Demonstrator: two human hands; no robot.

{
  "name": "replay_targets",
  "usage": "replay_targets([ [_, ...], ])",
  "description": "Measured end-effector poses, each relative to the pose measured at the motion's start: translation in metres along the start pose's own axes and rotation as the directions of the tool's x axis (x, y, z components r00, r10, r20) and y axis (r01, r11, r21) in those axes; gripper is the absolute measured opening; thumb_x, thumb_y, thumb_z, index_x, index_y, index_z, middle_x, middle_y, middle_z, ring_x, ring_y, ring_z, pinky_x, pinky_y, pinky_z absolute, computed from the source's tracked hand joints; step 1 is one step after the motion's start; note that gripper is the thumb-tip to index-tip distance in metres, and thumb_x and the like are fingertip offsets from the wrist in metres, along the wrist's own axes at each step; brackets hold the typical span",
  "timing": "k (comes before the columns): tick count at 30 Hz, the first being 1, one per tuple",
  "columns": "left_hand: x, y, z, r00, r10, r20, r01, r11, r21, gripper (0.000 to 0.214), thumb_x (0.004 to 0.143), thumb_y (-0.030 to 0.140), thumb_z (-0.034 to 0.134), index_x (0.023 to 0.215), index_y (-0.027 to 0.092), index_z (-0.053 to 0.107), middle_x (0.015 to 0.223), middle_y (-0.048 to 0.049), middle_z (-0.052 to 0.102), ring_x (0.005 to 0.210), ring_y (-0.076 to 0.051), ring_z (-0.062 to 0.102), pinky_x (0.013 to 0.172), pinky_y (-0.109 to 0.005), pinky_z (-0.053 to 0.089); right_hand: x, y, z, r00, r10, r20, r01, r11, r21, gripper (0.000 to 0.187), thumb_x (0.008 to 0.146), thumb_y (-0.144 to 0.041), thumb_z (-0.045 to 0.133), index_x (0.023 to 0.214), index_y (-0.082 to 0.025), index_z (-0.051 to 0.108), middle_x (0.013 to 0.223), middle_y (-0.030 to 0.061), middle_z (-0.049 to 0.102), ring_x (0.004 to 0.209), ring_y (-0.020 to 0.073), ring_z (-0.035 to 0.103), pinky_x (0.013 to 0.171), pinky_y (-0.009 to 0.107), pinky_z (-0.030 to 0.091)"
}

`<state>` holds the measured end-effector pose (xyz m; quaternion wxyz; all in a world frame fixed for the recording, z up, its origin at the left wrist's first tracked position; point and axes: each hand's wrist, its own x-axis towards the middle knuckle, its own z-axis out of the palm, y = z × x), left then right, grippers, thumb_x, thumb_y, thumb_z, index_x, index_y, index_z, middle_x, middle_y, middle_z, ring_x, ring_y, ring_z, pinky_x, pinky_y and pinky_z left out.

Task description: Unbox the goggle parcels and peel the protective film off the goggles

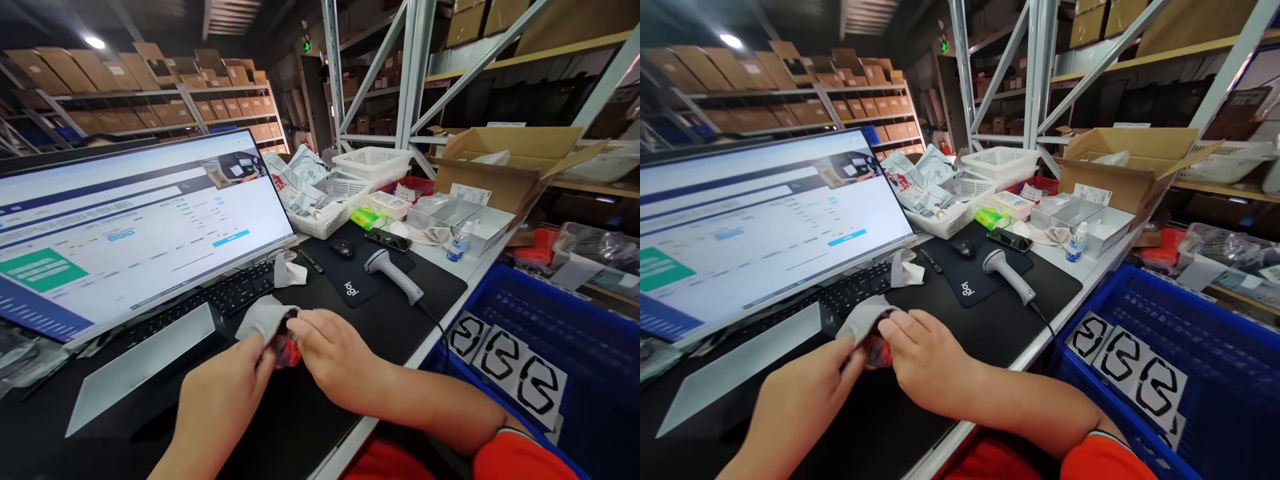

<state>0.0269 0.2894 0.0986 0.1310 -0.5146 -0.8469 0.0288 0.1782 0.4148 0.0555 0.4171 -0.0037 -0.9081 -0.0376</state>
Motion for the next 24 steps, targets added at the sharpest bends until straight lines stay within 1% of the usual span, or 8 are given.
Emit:
replay_targets([
  [3, 0.001, -0.005, 0.012, 0.987, 0.123, -0.1, -0.128, 0.991, -0.049, 0.039, 0.092, 0.038, 0.034, 0.068, 0.022, 0.06, 0.059, -0.0036, 0.063, 0.056, -0.024, 0.065, 0.052, -0.029, 0.021, 0.016, 0.011, 0.001, 0.999, -0.032, 0.022, 0.033, 0.998, -0.057, 0.027, 0.094, -0.008, 0.047, 0.106, -0.006, 0.071, 0.134, 0.0153, 0.059, 0.138, 0.0305, 0.038, 0.119, 0.045, 0.033],
  [6, -0.002, -0.009, 0.023, 0.985, 0.09, -0.146, -0.108, 0.988, -0.114, 0.038, 0.093, 0.037, 0.034, 0.07, 0.022, 0.061, 0.06, -0.0021, 0.065, 0.055, -0.022, 0.064, 0.052, -0.028, 0.026, 0.024, 0.015, 0.012, 0.981, 0.188, 0.043, -0.19, 0.981, 0.036, 0.016, 0.089, -0.013, 0.057, 0.091, -0.012, 0.073, 0.128, 0.0145, 0.062, 0.138, 0.0318, 0.038, 0.123, 0.053, 0.023],
  [9, -0.008, -0.011, 0.029, 0.993, 0.039, -0.114, -0.061, 0.978, -0.198, 0.036, 0.092, 0.036, 0.035, 0.073, 0.023, 0.062, 0.063, -0.0007, 0.067, 0.056, -0.02, 0.063, 0.053, -0.028, 0.03, 0.021, 0.01, 0.025, 0.912, 0.399, 0.095, -0.41, 0.888, 0.21, 0.013, 0.089, -0.016, 0.061, 0.083, -0.017, 0.072, 0.114, 0.0097, 0.069, 0.133, 0.0303, 0.044, 0.12, 0.064, 0.018],
  [12, -0.01, -0.012, 0.03, 0.997, 0.022, -0.071, -0.044, 0.944, -0.327, 0.038, 0.092, 0.038, 0.035, 0.067, 0.022, 0.058, 0.058, -0.0003, 0.063, 0.053, -0.017, 0.059, 0.053, -0.027, 0.032, 0.012, -0.005, 0.035, 0.889, 0.447, 0.105, -0.458, 0.854, 0.246, 0.014, 0.092, -0.014, 0.058, 0.089, -0.017, 0.072, 0.111, 0.0082, 0.071, 0.133, 0.0305, 0.045, 0.117, 0.072, 0.015],
  [14, -0.01, -0.014, 0.029, 0.997, -0.002, -0.083, -0.035, 0.899, -0.437, 0.04, 0.092, 0.041, 0.034, 0.065, 0.022, 0.056, 0.055, 0.0006, 0.059, 0.052, -0.015, 0.056, 0.053, -0.026, 0.034, 0.005, -0.013, 0.042, 0.919, 0.394, 0.015, -0.39, 0.904, 0.177, 0.017, 0.093, -0.012, 0.055, 0.092, -0.017, 0.072, 0.113, 0.009, 0.071, 0.132, 0.0298, 0.045, 0.119, 0.07, 0.013],
  [17, -0.008, -0.021, 0.026, 0.984, -0.064, -0.168, -0.034, 0.851, -0.523, 0.041, 0.093, 0.044, 0.035, 0.065, 0.022, 0.054, 0.054, 0.0017, 0.055, 0.052, -0.015, 0.053, 0.054, -0.025, 0.037, 0.003, -0.013, 0.044, 0.986, 0.108, -0.129, -0.108, 0.994, 0.013, 0.021, 0.093, -0.008, 0.052, 0.098, -0.012, 0.072, 0.122, 0.0119, 0.067, 0.132, 0.0271, 0.046, 0.125, 0.053, 0.02],
  [21, -0.008, -0.03, 0.026, 0.978, -0.089, -0.188, -0.036, 0.816, -0.576, 0.039, 0.093, 0.045, 0.038, 0.068, 0.021, 0.057, 0.058, 0.0016, 0.057, 0.054, -0.015, 0.053, 0.055, -0.025, 0.039, 0.018, 0.012, 0.033, 0.97, -0.232, -0.07, 0.226, 0.97, -0.086, 0.028, 0.093, -0.006, 0.048, 0.108, -0.008, 0.071, 0.134, 0.0123, 0.061, 0.135, 0.0255, 0.045, 0.121, 0.044, 0.031],
  [24, -0.012, -0.028, 0.032, 0.987, -0.057, -0.151, -0.049, 0.787, -0.615, 0.041, 0.093, 0.045, 0.038, 0.068, 0.02, 0.057, 0.06, 0.0007, 0.058, 0.057, -0.016, 0.054, 0.056, -0.026, 0.039, 0.032, 0.024, 0.03, 0.956, -0.291, -0.022, 0.288, 0.954, -0.086, 0.031, 0.096, -0.009, 0.044, 0.107, -0.01, 0.072, 0.133, 0.0105, 0.062, 0.135, 0.0254, 0.045, 0.12, 0.044, 0.032],
])
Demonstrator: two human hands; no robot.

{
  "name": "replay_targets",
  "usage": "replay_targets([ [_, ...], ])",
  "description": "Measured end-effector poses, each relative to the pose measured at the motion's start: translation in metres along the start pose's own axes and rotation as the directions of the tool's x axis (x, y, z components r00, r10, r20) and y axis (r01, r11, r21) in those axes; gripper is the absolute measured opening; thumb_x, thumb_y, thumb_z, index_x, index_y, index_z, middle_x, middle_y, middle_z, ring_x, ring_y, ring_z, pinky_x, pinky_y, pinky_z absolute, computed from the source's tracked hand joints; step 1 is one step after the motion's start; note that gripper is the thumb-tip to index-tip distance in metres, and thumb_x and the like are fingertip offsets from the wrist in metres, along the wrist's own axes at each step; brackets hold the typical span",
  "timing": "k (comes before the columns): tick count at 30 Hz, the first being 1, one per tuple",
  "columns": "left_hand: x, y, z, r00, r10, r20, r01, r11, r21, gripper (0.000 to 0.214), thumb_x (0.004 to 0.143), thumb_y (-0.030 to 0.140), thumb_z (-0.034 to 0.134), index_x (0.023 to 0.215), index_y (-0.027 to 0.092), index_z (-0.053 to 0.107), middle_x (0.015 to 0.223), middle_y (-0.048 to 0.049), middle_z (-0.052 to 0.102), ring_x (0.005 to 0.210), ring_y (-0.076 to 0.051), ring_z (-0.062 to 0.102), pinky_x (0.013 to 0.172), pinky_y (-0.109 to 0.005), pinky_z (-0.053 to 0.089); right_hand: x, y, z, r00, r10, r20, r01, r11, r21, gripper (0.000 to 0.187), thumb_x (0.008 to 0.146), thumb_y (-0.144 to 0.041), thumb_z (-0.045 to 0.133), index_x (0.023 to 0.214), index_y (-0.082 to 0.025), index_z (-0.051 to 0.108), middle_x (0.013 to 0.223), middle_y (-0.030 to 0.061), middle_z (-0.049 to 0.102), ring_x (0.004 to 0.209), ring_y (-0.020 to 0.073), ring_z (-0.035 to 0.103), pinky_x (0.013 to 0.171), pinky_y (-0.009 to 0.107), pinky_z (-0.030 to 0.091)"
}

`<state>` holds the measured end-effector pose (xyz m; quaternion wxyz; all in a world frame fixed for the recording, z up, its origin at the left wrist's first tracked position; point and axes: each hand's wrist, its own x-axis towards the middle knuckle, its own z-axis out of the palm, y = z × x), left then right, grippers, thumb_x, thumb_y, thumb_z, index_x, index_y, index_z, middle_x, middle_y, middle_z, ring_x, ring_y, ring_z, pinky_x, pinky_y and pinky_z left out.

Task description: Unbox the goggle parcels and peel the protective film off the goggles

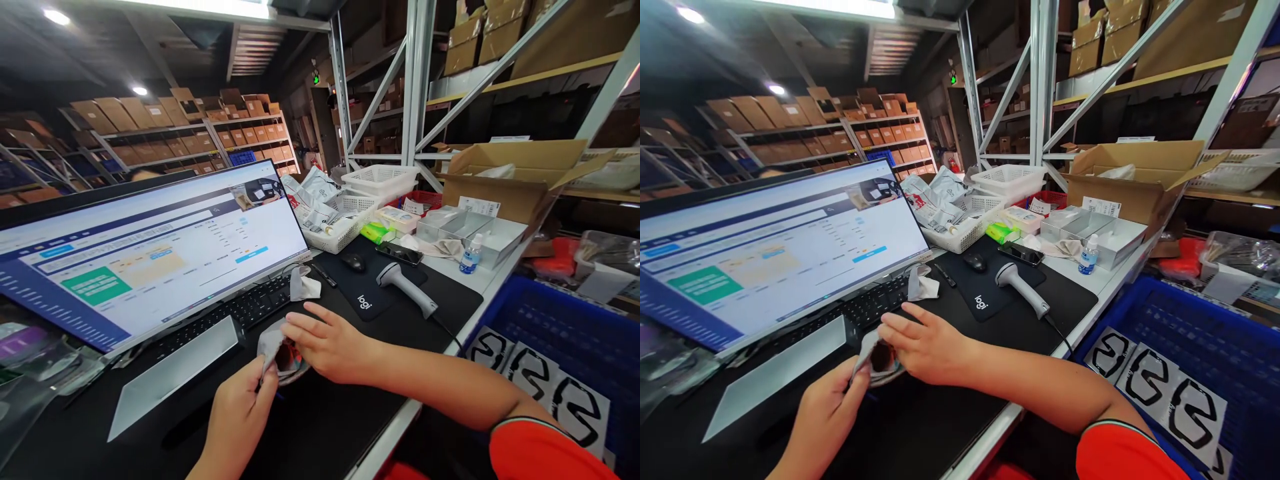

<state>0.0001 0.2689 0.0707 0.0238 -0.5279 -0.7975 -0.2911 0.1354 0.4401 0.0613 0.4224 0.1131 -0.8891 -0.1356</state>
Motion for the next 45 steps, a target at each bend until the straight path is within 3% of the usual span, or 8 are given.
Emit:
replay_targets([
  [8, -0.005, -0.003, 0.009, 0.998, -0.066, -0.005, 0.065, 0.996, -0.058, 0.038, 0.091, 0.043, 0.037, 0.069, 0.02, 0.057, 0.063, -0.001, 0.06, 0.063, -0.018, 0.058, 0.06, -0.026, 0.042, 0.015, -0.029, 0.023, 0.861, 0.478, 0.175, -0.496, 0.866, 0.071, 0.013, 0.086, -0.014, 0.062, 0.081, -0.016, 0.073, 0.097, 0.0093, 0.071, 0.133, 0.0344, 0.042, 0.118, 0.064, 0.013],
  [14, 0.01, -0.017, -0.018, 0.964, -0.267, 0.018, 0.267, 0.955, -0.131, 0.037, 0.091, 0.049, 0.036, 0.075, 0.021, 0.056, 0.063, 0.0017, 0.054, 0.062, -0.018, 0.053, 0.061, -0.026, 0.042, 0.015, -0.002, 0.007, 0.8, 0.409, 0.44, -0.54, 0.81, 0.228, 0.044, 0.086, -0.061, 0.066, 0.102, -0.021, 0.075, 0.101, 0.009, 0.071, 0.092, 0.025, 0.066, 0.082, 0.04, 0.052],
  [17, 0.014, -0.017, -0.026, 0.967, -0.254, 0.025, 0.254, 0.967, 0.018, 0.037, 0.09, 0.046, 0.034, 0.064, 0.022, 0.047, 0.06, 0.0017, 0.052, 0.063, -0.018, 0.052, 0.06, -0.026, 0.037, 0.016, 0.014, -0.003, 0.841, 0.252, 0.478, -0.369, 0.914, 0.169, 0.039, 0.08, -0.054, 0.077, 0.092, -0.017, 0.075, 0.088, 0.0073, 0.071, 0.083, 0.0232, 0.067, 0.072, 0.034, 0.053],
  [21, 0.017, -0.007, -0.033, 0.959, -0.274, 0.07, 0.269, 0.96, 0.074, 0.031, 0.088, 0.041, 0.039, 0.065, 0.022, 0.049, 0.062, 0.0005, 0.058, 0.064, -0.02, 0.055, 0.06, -0.027, 0.033, 0.017, 0.023, -0.015, 0.986, -0.004, 0.17, -0.019, 0.991, 0.131, 0.012, 0.088, -0.016, 0.07, 0.077, -0.017, 0.071, 0.123, 0.0093, 0.066, 0.123, 0.0254, 0.054, 0.102, 0.039, 0.046],
  [25, 0.026, 0.004, -0.033, 0.953, -0.219, 0.211, 0.221, 0.975, 0.015, 0.029, 0.087, 0.038, 0.04, 0.072, 0.022, 0.059, 0.072, -0.0016, 0.066, 0.068, -0.02, 0.06, 0.06, -0.028, 0.034, 0.021, 0.021, -0.03, 0.981, -0.18, -0.078, 0.188, 0.976, 0.109, 0.021, 0.095, -0.007, 0.054, 0.085, -0.017, 0.069, 0.123, 0.003, 0.068, 0.117, 0.0176, 0.055, 0.099, 0.034, 0.044],
  [34, 0.038, 0.0, -0.042, 0.96, -0.22, 0.176, 0.226, 0.974, -0.015, 0.021, 0.079, 0.029, 0.042, 0.06, 0.022, 0.042, 0.057, 0.0042, 0.047, 0.057, -0.015, 0.046, 0.055, -0.028, 0.024, 0.029, 0.023, -0.051, 0.992, -0.084, 0.092, 0.047, 0.936, 0.348, 0.015, 0.088, -0.019, 0.07, 0.075, -0.021, 0.062, 0.107, -0.0007, 0.074, 0.105, 0.0183, 0.061, 0.091, 0.037, 0.045],
  [40, 0.023, 0.009, -0.047, 0.946, -0.231, 0.226, 0.24, 0.971, -0.01, 0.018, 0.074, 0.027, 0.049, 0.057, 0.021, 0.046, 0.055, 0.0032, 0.047, 0.054, -0.015, 0.04, 0.053, -0.031, 0.017, 0.038, -0.006, -0.061, 0.944, -0.304, 0.13, 0.237, 0.895, 0.378, 0.02, 0.099, -0.018, 0.054, 0.085, -0.023, 0.067, 0.115, -0.0043, 0.075, 0.11, 0.0149, 0.059, 0.098, 0.035, 0.045],
  [45, 0.016, 0.011, -0.062, 0.887, -0.263, 0.378, 0.332, 0.934, -0.129, 0.012, 0.068, 0.029, 0.051, 0.059, 0.021, 0.048, 0.053, 0.0055, 0.041, 0.051, -0.013, 0.039, 0.048, -0.027, 0.019, 0.037, -0.014, -0.055, 0.963, -0.253, 0.088, 0.197, 0.891, 0.41, 0.023, 0.1, -0.015, 0.05, 0.083, -0.022, 0.064, 0.129, -0.0021, 0.069, 0.122, 0.0172, 0.054, 0.105, 0.037, 0.041],
])
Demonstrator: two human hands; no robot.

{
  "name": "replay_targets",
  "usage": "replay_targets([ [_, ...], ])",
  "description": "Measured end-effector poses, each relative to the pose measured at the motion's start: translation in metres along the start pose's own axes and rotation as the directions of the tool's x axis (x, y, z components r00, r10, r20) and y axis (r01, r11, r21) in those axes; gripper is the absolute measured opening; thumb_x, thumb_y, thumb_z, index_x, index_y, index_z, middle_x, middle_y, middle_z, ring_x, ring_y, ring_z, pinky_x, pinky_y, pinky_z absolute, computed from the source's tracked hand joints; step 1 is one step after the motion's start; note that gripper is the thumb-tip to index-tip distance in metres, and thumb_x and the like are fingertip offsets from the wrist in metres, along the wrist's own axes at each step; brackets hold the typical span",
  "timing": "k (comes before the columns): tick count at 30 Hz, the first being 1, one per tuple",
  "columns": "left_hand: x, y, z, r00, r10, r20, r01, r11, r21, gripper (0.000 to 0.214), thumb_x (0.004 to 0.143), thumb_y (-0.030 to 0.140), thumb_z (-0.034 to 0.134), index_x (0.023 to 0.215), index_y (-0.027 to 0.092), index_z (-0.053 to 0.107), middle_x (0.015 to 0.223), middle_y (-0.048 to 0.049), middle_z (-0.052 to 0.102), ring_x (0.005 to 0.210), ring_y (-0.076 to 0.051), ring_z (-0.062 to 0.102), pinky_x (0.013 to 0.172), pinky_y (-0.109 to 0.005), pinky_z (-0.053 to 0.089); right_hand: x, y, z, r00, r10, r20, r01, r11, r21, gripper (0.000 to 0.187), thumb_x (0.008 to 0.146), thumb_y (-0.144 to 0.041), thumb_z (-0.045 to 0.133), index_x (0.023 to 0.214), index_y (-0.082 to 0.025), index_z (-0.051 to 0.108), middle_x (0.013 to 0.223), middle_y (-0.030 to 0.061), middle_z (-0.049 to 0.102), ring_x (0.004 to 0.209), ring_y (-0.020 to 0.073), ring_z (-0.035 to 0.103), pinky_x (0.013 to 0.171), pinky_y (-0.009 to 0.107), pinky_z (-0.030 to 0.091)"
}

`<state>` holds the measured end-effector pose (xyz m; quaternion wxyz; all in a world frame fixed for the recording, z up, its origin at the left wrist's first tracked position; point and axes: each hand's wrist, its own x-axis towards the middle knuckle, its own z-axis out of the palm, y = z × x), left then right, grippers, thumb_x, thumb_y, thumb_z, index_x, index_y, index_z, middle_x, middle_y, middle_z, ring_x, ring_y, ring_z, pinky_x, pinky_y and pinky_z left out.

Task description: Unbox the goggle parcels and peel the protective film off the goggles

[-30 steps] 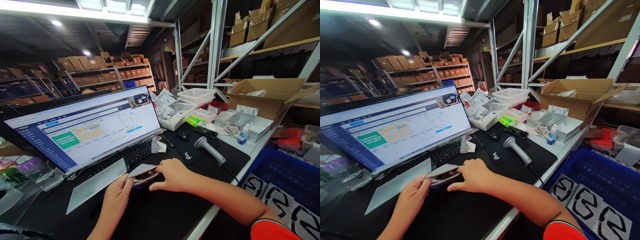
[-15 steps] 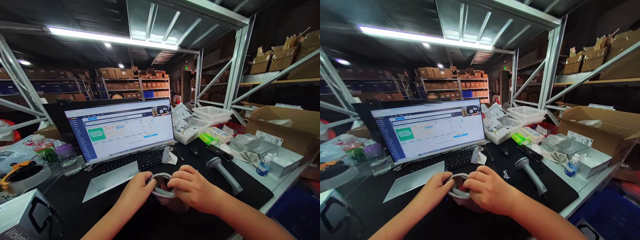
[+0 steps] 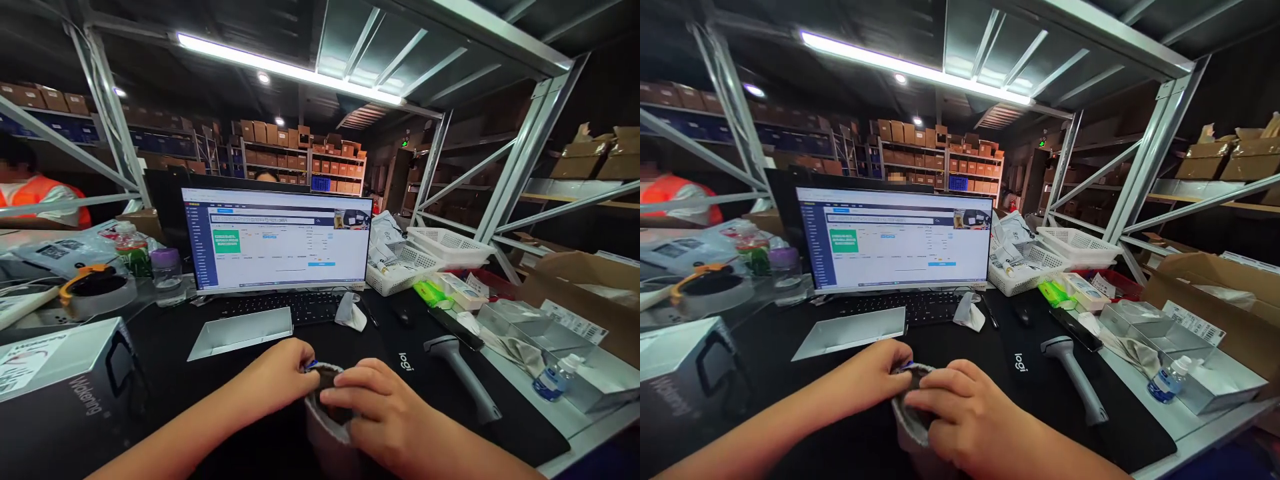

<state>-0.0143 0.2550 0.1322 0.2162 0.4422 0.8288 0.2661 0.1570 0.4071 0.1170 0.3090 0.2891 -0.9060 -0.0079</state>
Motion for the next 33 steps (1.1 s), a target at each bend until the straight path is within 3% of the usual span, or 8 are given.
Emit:
replay_targets([
  [4, -0.007, -0.003, -0.007, 0.983, -0.06, 0.173, 0.084, 0.987, -0.137, 0.008, 0.06, 0.027, 0.051, 0.066, 0.022, 0.051, 0.046, 0.009, 0.041, 0.04, -0.011, 0.037, 0.039, -0.023, 0.023, 0.002, 0.005, 0.003, 0.998, 0.033, 0.058, -0.038, 0.996, 0.077, 0.02, 0.098, -0.013, 0.055, 0.081, -0.021, 0.06, 0.124, -0.0043, 0.071, 0.122, 0.0153, 0.054, 0.113, 0.037, 0.035],
  [12, -0.005, -0.013, -0.005, 0.992, -0.087, 0.094, 0.105, 0.973, -0.204, 0.01, 0.057, 0.023, 0.048, 0.066, 0.022, 0.048, 0.039, 0.0099, 0.045, 0.033, -0.012, 0.044, 0.033, -0.02, 0.021, 0.006, 0.015, 0.007, 0.99, 0.059, 0.129, -0.084, 0.977, 0.198, 0.02, 0.095, -0.013, 0.061, 0.077, -0.022, 0.061, 0.074, -0.0029, 0.07, 0.094, 0.014, 0.063, 0.109, 0.036, 0.038],
  [16, -0.001, -0.012, -0.011, 0.996, -0.076, 0.048, 0.085, 0.968, -0.237, 0.009, 0.061, 0.024, 0.049, 0.069, 0.021, 0.05, 0.042, 0.0083, 0.051, 0.037, -0.014, 0.054, 0.035, -0.019, 0.028, 0.002, 0.031, 0.007, 0.979, 0.196, 0.056, -0.204, 0.924, 0.324, 0.017, 0.079, -0.015, 0.08, 0.075, -0.021, 0.065, 0.104, 0.0018, 0.073, 0.117, 0.02, 0.058, 0.109, 0.038, 0.04],
  [18, 0.002, -0.01, -0.017, 0.998, -0.068, -0.001, 0.066, 0.966, -0.25, 0.009, 0.064, 0.025, 0.05, 0.072, 0.021, 0.051, 0.046, 0.0073, 0.054, 0.042, -0.016, 0.06, 0.038, -0.02, 0.034, 0.0, 0.04, 0.005, 0.937, 0.344, 0.057, -0.346, 0.894, 0.286, 0.018, 0.074, -0.02, 0.085, 0.076, -0.02, 0.068, 0.137, 0.0082, 0.059, 0.134, 0.0277, 0.046, 0.109, 0.041, 0.04],
  [20, 0.007, -0.008, -0.02, 0.997, -0.048, -0.058, 0.031, 0.966, -0.257, 0.01, 0.069, 0.026, 0.048, 0.076, 0.021, 0.052, 0.053, 0.0052, 0.06, 0.05, -0.017, 0.065, 0.043, -0.021, 0.04, 0.001, 0.047, 0.004, 0.861, 0.491, 0.13, -0.508, 0.832, 0.221, 0.015, 0.077, -0.024, 0.084, 0.083, -0.019, 0.07, 0.147, 0.012, 0.049, 0.133, 0.0308, 0.048, 0.106, 0.043, 0.043],
  [24, 0.015, -0.004, -0.013, 0.986, 0.015, -0.167, -0.051, 0.976, -0.21, 0.011, 0.075, 0.023, 0.044, 0.081, 0.021, 0.053, 0.063, 0.0013, 0.066, 0.061, -0.017, 0.067, 0.051, -0.024, 0.04, 0.005, 0.048, -0.002, 0.711, 0.62, 0.332, -0.675, 0.734, 0.075, 0.002, 0.091, -0.021, 0.068, 0.091, -0.019, 0.07, 0.096, 0.0062, 0.073, 0.087, 0.0222, 0.069, 0.075, 0.03, 0.05],
  [29, 0.007, -0.006, 0.008, 0.98, 0.062, -0.187, -0.084, 0.99, -0.116, 0.012, 0.074, 0.017, 0.045, 0.074, 0.021, 0.057, 0.065, 0.0017, 0.062, 0.063, -0.016, 0.058, 0.055, -0.025, 0.032, -0.005, 0.036, -0.015, 0.678, 0.525, 0.514, -0.679, 0.716, 0.164, 0.014, 0.093, -0.013, 0.058, 0.087, -0.02, 0.068, 0.075, -0.0007, 0.068, 0.068, 0.0148, 0.064, 0.062, 0.023, 0.042],
  [33, -0.007, -0.014, 0.02, 0.996, 0.042, -0.081, -0.051, 0.993, -0.111, 0.01, 0.074, 0.02, 0.049, 0.066, 0.02, 0.056, 0.059, 0.0041, 0.054, 0.055, -0.012, 0.047, 0.05, -0.025, 0.025, -0.035, 0.033, -0.025, 0.594, 0.548, 0.589, -0.803, 0.443, 0.398, 0.021, 0.095, -0.021, 0.053, 0.113, -0.025, 0.064, 0.074, -0.0033, 0.062, 0.063, 0.0115, 0.059, 0.057, 0.019, 0.044],
])
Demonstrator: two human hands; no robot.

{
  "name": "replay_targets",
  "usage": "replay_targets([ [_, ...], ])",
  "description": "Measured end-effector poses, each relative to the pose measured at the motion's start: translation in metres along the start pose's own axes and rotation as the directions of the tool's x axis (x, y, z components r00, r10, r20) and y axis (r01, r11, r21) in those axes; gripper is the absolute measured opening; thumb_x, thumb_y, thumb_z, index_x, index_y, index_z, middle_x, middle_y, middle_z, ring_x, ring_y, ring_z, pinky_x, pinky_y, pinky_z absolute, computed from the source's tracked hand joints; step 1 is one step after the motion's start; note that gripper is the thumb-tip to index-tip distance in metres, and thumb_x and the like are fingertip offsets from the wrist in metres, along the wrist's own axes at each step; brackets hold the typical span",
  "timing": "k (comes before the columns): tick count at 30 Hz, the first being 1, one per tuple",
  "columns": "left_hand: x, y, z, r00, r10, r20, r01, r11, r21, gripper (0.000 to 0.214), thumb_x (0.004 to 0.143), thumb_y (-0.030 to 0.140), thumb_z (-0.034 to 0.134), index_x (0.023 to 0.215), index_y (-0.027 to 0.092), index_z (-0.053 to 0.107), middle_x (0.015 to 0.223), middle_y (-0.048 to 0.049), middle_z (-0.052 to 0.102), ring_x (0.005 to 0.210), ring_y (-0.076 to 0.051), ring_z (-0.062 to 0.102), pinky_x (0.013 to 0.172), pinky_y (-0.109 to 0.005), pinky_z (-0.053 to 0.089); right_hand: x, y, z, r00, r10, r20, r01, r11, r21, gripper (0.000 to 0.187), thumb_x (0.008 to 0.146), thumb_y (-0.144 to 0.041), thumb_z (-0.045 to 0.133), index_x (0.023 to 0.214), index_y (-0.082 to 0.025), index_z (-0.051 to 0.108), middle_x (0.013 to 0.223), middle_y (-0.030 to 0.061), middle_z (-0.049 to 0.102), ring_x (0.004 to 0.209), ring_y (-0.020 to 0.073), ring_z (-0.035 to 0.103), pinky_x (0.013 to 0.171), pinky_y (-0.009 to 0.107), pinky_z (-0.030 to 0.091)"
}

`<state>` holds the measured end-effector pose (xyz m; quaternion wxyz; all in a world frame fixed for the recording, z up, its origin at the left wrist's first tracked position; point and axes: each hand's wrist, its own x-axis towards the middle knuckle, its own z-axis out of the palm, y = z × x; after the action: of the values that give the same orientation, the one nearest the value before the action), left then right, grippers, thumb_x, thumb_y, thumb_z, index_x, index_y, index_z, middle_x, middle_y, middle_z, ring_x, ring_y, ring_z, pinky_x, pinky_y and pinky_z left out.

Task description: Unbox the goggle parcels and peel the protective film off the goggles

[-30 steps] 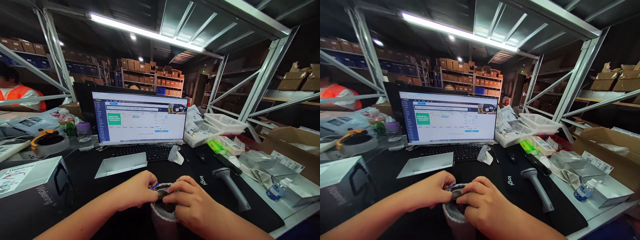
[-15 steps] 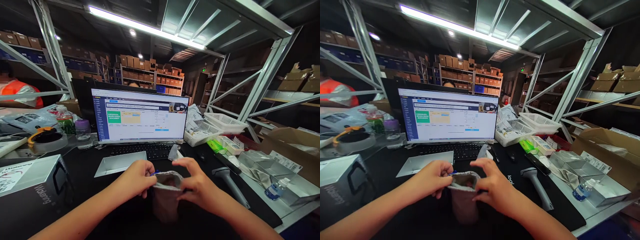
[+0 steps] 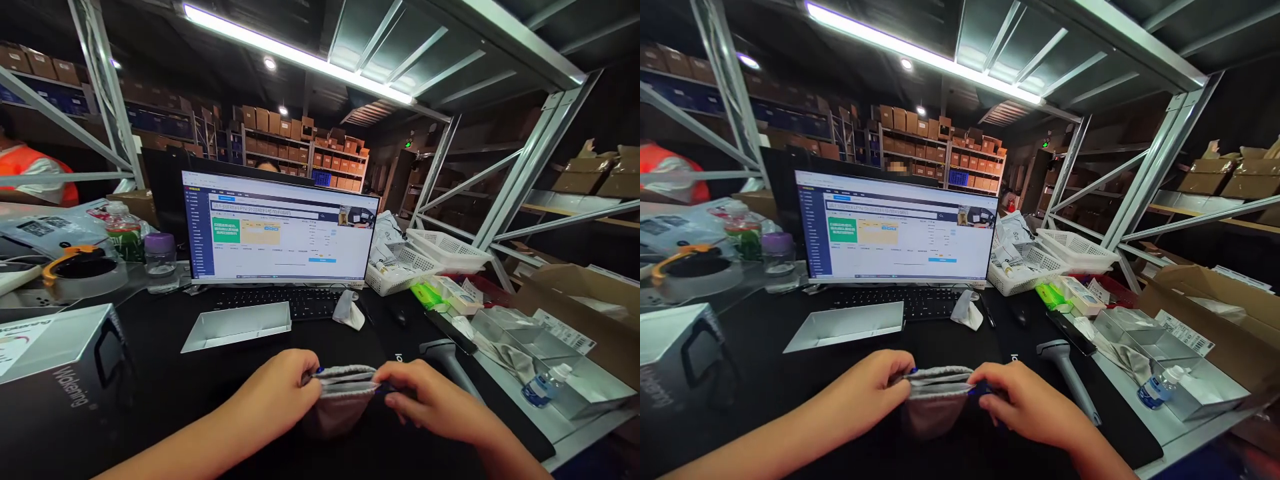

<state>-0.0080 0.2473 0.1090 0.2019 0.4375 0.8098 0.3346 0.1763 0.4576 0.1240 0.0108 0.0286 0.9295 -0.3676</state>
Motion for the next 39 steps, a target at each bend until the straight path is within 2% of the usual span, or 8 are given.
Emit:
replay_targets([
  [7, -0.02, -0.009, 0.012, 0.926, -0.126, 0.356, 0.216, 0.951, -0.224, 0.036, 0.084, 0.057, 0.05, 0.076, 0.022, 0.048, 0.054, 0.0079, 0.045, 0.04, -0.01, 0.036, 0.038, -0.022, 0.024, -0.018, 0.033, 0.001, 0.991, 0.127, -0.04, -0.105, 0.934, 0.342, 0.024, 0.093, -0.04, 0.058, 0.092, -0.017, 0.065, 0.063, -0.0033, 0.053, 0.055, 0.0093, 0.051, 0.045, 0.015, 0.04],
  [10, -0.032, -0.01, 0.027, 0.98, 0.038, 0.197, 0.015, 0.966, -0.257, 0.035, 0.08, 0.056, 0.058, 0.081, 0.022, 0.05, 0.062, 0.0061, 0.052, 0.052, -0.011, 0.046, 0.046, -0.021, 0.031, -0.018, 0.035, 0.006, 0.988, 0.136, -0.079, -0.093, 0.909, 0.407, 0.028, 0.091, -0.045, 0.061, 0.09, -0.017, 0.064, 0.059, -0.0041, 0.053, 0.051, 0.0085, 0.049, 0.042, 0.014, 0.038],
  [14, -0.049, -0.006, 0.055, 0.969, 0.244, -0.044, -0.234, 0.959, 0.156, 0.043, 0.067, 0.054, 0.075, 0.082, 0.023, 0.048, 0.061, 0.0077, 0.056, 0.049, -0.012, 0.049, 0.046, -0.023, 0.031, -0.013, 0.032, 0.022, 0.974, 0.188, -0.129, -0.082, 0.817, 0.571, 0.034, 0.087, -0.051, 0.066, 0.089, -0.017, 0.061, 0.054, -0.0055, 0.054, 0.043, 0.0069, 0.045, 0.038, 0.014, 0.036],
  [20, -0.052, 0.003, 0.086, 0.612, 0.75, -0.252, -0.539, 0.628, 0.561, 0.046, 0.092, 0.063, 0.04, 0.068, 0.024, 0.045, 0.054, 0.0042, 0.053, 0.038, -0.013, 0.049, 0.038, -0.029, 0.033, 0.015, 0.02, 0.053, 0.944, 0.245, -0.22, 0.032, 0.596, 0.803, 0.038, 0.079, -0.049, 0.077, 0.088, -0.016, 0.061, 0.054, -0.0048, 0.059, 0.041, 0.0062, 0.047, 0.038, 0.015, 0.037],
  [22, -0.049, 0.008, 0.086, 0.576, 0.773, -0.267, -0.554, 0.609, 0.567, 0.047, 0.094, 0.061, 0.039, 0.066, 0.023, 0.048, 0.054, 0.0032, 0.054, 0.04, -0.014, 0.051, 0.039, -0.029, 0.036, 0.026, 0.015, 0.059, 0.929, 0.277, -0.247, 0.08, 0.499, 0.863, 0.039, 0.075, -0.047, 0.08, 0.087, -0.016, 0.061, 0.054, -0.0045, 0.061, 0.041, 0.0059, 0.047, 0.039, 0.015, 0.038],
  [27, -0.047, 0.023, 0.074, 0.688, 0.642, -0.337, -0.418, 0.731, 0.54, 0.033, 0.075, 0.047, 0.07, 0.063, 0.024, 0.05, 0.052, 0.0052, 0.057, 0.039, -0.014, 0.054, 0.039, -0.028, 0.04, 0.04, -0.001, 0.065, 0.907, 0.3, -0.294, 0.175, 0.366, 0.914, 0.041, 0.071, -0.045, 0.084, 0.086, -0.015, 0.062, 0.055, -0.0029, 0.064, 0.042, 0.0067, 0.05, 0.042, 0.016, 0.041],
  [32, -0.049, 0.025, 0.07, 0.712, 0.63, -0.309, -0.352, 0.702, 0.619, 0.024, 0.076, 0.025, 0.065, 0.058, 0.024, 0.049, 0.05, 0.0045, 0.059, 0.037, -0.013, 0.053, 0.037, -0.028, 0.039, 0.048, -0.014, 0.072, 0.879, 0.341, -0.334, 0.249, 0.269, 0.93, 0.041, 0.068, -0.042, 0.087, 0.086, -0.016, 0.061, 0.057, -0.0028, 0.066, 0.045, 0.0084, 0.056, 0.046, 0.018, 0.044],
  [39, -0.057, 0.02, 0.053, 0.489, 0.799, -0.35, -0.318, 0.537, 0.782, 0.02, 0.094, 0.017, 0.049, 0.108, 0.021, 0.063, 0.086, -0.0052, 0.076, 0.066, -0.017, 0.071, 0.056, -0.025, 0.052, 0.062, -0.025, 0.08, 0.895, 0.32, -0.31, 0.258, 0.196, 0.946, 0.043, 0.068, -0.043, 0.087, 0.088, -0.016, 0.059, 0.062, -0.0016, 0.069, 0.05, 0.0107, 0.063, 0.053, 0.02, 0.048],
])
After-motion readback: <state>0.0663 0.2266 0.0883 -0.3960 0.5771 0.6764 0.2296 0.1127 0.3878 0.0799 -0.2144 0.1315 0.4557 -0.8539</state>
